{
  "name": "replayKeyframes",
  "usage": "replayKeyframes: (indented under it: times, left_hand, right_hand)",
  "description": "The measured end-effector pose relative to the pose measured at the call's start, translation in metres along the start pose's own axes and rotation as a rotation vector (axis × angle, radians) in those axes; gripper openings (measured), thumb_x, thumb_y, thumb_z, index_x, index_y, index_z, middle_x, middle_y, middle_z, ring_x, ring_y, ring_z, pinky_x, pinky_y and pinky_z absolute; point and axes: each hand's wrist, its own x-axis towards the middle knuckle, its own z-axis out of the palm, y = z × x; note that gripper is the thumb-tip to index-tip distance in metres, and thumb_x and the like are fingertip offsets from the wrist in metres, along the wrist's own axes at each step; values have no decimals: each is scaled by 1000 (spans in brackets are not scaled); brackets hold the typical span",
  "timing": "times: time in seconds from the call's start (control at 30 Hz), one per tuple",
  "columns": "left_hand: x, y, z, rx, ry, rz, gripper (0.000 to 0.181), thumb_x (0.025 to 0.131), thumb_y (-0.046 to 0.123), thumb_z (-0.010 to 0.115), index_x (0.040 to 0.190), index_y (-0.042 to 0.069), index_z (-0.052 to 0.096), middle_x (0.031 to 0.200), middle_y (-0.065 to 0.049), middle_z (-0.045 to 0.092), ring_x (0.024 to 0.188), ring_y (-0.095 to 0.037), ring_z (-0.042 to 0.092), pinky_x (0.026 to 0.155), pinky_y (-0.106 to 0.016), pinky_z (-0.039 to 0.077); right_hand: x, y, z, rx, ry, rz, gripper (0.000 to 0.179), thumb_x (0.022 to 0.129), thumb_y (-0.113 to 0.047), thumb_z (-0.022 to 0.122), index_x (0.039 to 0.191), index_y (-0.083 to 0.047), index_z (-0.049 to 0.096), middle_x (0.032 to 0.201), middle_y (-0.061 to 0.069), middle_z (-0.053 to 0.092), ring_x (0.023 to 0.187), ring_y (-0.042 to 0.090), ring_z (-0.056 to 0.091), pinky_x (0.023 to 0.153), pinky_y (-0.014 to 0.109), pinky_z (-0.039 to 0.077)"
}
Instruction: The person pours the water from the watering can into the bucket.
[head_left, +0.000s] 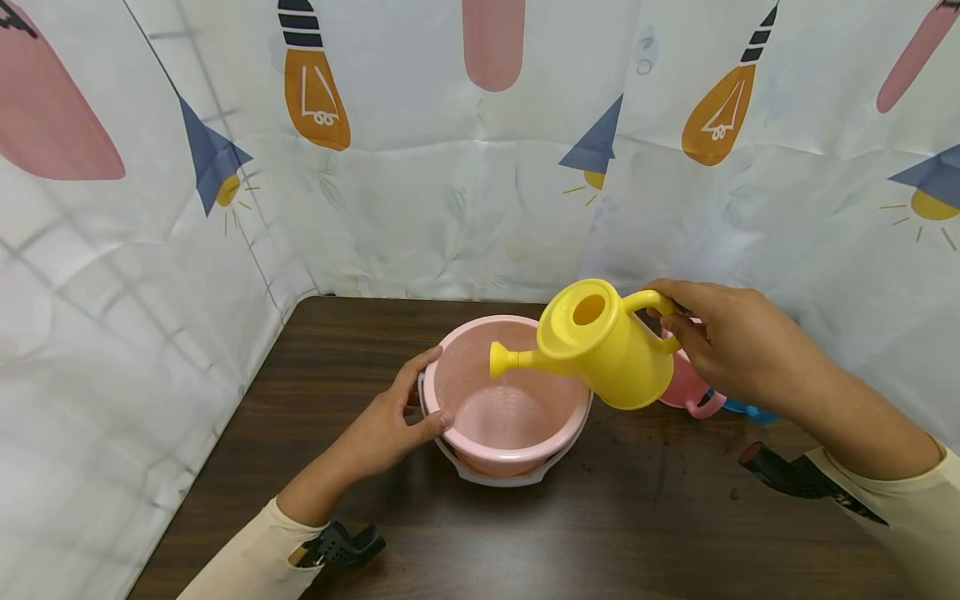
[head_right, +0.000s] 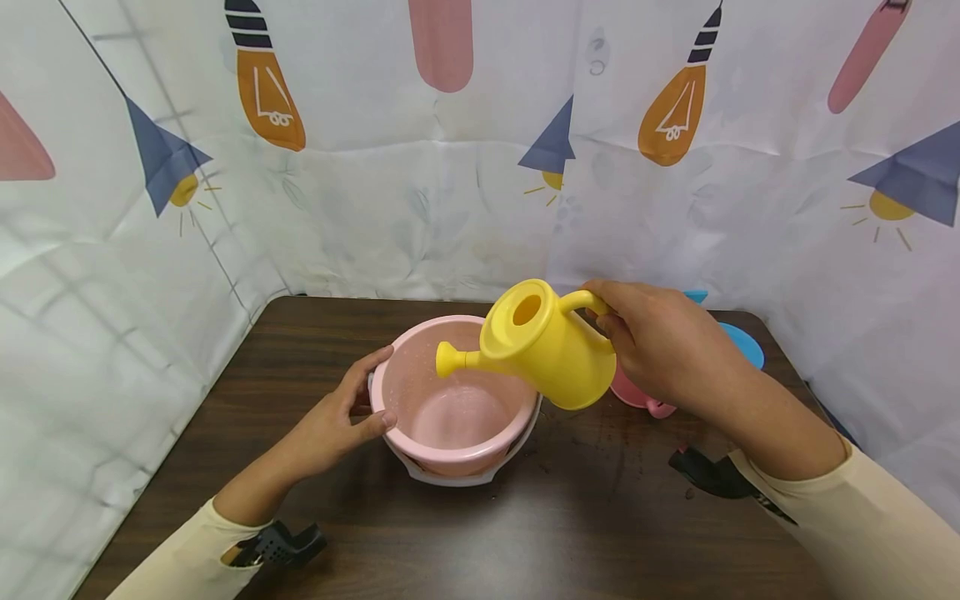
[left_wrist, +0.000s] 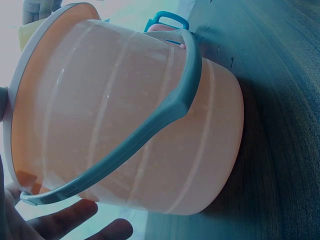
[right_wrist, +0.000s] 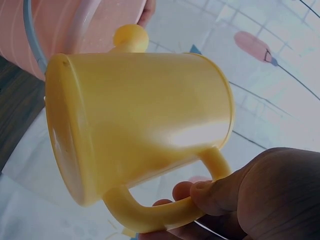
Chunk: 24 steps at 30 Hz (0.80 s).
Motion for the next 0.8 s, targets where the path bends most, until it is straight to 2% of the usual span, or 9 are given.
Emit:
replayKeyframes:
  times: [0.37,0.8]
  left_hand:
    - [0,0,1,-14,3,-9,82,96,44,69,162,35,20,141,-17,55,122,-31,59,102,-59,44]
    - [0,-2,1,-6,6,-12,82,95,44,68,162,36,20,140,-17,55,122,-29,59,102,-59,44]
  right_hand:
    - [0,0,1,-2,-6,10,32,97,-2,68,125,-16,67,97,-2,70,77,15,63,65,39,52]
    - [1,0,1,-8,-1,3,33,97,-2,68,126,-17,67,100,-3,71,77,13,62,64,37,52]
